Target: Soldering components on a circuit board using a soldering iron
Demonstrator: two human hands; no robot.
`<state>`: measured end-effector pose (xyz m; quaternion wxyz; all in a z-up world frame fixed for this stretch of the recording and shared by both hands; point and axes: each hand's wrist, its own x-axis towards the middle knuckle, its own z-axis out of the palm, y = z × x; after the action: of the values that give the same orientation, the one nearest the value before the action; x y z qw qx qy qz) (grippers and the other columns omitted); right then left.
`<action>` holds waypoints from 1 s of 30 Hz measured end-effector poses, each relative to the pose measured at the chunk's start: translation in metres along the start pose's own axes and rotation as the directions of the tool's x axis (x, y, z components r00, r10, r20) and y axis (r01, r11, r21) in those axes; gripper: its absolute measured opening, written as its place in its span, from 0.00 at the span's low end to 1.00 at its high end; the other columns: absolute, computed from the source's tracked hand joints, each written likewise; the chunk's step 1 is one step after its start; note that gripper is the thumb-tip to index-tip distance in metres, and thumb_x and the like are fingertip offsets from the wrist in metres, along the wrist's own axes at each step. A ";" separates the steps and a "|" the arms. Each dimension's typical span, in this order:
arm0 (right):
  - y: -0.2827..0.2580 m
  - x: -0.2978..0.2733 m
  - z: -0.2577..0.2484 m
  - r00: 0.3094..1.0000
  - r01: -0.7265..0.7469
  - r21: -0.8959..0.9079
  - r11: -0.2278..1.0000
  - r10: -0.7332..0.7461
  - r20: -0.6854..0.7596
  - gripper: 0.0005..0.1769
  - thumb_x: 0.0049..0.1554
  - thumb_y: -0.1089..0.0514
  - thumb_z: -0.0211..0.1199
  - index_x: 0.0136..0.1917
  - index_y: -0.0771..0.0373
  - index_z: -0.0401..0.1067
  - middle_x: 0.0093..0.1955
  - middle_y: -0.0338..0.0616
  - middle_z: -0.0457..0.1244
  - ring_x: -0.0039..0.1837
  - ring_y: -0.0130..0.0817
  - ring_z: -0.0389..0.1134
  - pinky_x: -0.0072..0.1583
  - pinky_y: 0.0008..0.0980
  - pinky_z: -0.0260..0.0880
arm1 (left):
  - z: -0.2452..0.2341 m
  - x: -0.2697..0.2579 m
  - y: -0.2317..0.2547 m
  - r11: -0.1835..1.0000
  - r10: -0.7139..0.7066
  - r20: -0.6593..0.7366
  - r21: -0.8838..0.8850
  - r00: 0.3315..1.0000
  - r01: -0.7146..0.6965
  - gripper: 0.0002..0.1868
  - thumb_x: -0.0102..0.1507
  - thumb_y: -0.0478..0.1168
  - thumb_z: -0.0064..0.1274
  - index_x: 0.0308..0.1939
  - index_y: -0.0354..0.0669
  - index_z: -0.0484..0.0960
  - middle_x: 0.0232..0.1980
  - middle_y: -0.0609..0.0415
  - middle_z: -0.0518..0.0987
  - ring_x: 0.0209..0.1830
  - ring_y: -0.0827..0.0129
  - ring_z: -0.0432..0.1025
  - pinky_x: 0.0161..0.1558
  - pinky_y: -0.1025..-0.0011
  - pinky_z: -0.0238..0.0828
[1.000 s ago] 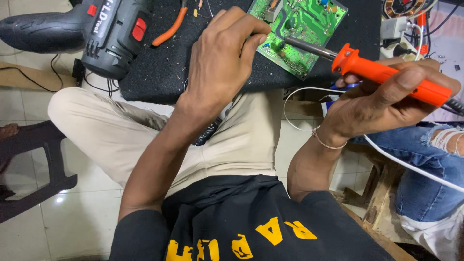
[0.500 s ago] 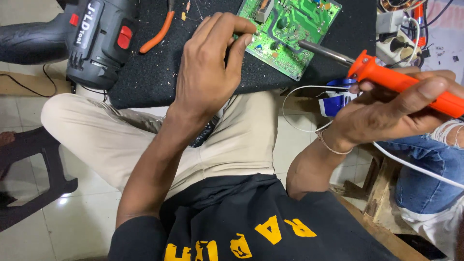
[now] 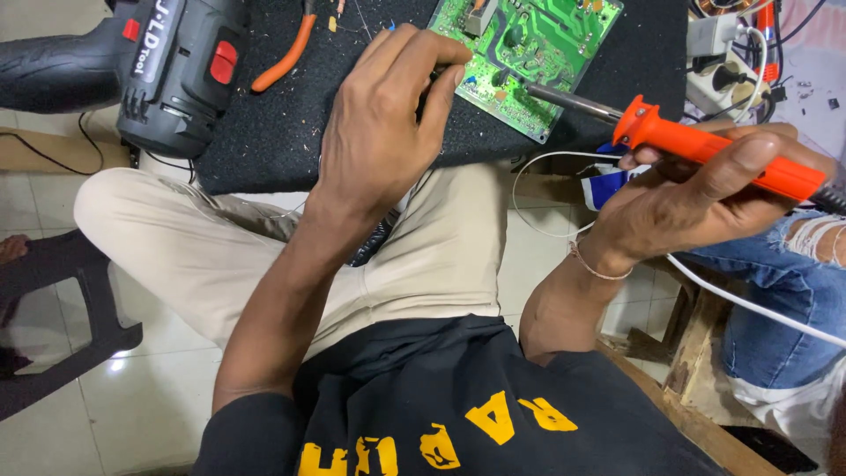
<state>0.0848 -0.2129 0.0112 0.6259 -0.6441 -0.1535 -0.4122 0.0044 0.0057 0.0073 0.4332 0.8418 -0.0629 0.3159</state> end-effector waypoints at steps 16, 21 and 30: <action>-0.003 -0.007 -0.009 0.997 0.018 0.099 0.995 -0.025 0.073 0.22 0.64 0.45 0.65 0.43 0.60 0.59 0.36 0.45 0.54 0.34 0.38 0.56 0.40 0.39 0.63 | -0.002 -0.001 0.001 0.998 0.006 0.051 -0.068 0.999 -0.003 0.01 0.71 0.29 0.52 0.46 0.35 0.79 0.44 0.47 0.76 0.43 0.52 0.70 0.48 0.58 0.67; -0.010 -0.008 -0.003 0.996 0.013 0.082 0.997 -0.021 0.085 0.23 0.64 0.43 0.64 0.43 0.60 0.59 0.36 0.45 0.54 0.34 0.38 0.55 0.40 0.39 0.62 | -0.002 -0.002 -0.002 0.997 0.000 0.069 -0.072 0.998 0.005 0.02 0.71 0.28 0.53 0.46 0.36 0.79 0.44 0.48 0.76 0.44 0.53 0.70 0.47 0.59 0.67; -0.023 -0.012 0.009 0.995 0.039 0.027 0.999 -0.041 0.093 0.21 0.65 0.44 0.60 0.45 0.60 0.56 0.37 0.46 0.51 0.33 0.37 0.54 0.39 0.35 0.57 | -0.001 -0.002 -0.003 0.999 -0.033 0.012 -0.038 0.999 0.033 0.04 0.68 0.26 0.54 0.45 0.35 0.78 0.42 0.49 0.75 0.35 0.59 0.68 0.44 0.61 0.67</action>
<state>0.0638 -0.1963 0.0192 0.6179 -0.6514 -0.2007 -0.3920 0.0031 0.0077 0.0044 0.4541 0.8361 -0.0576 0.3025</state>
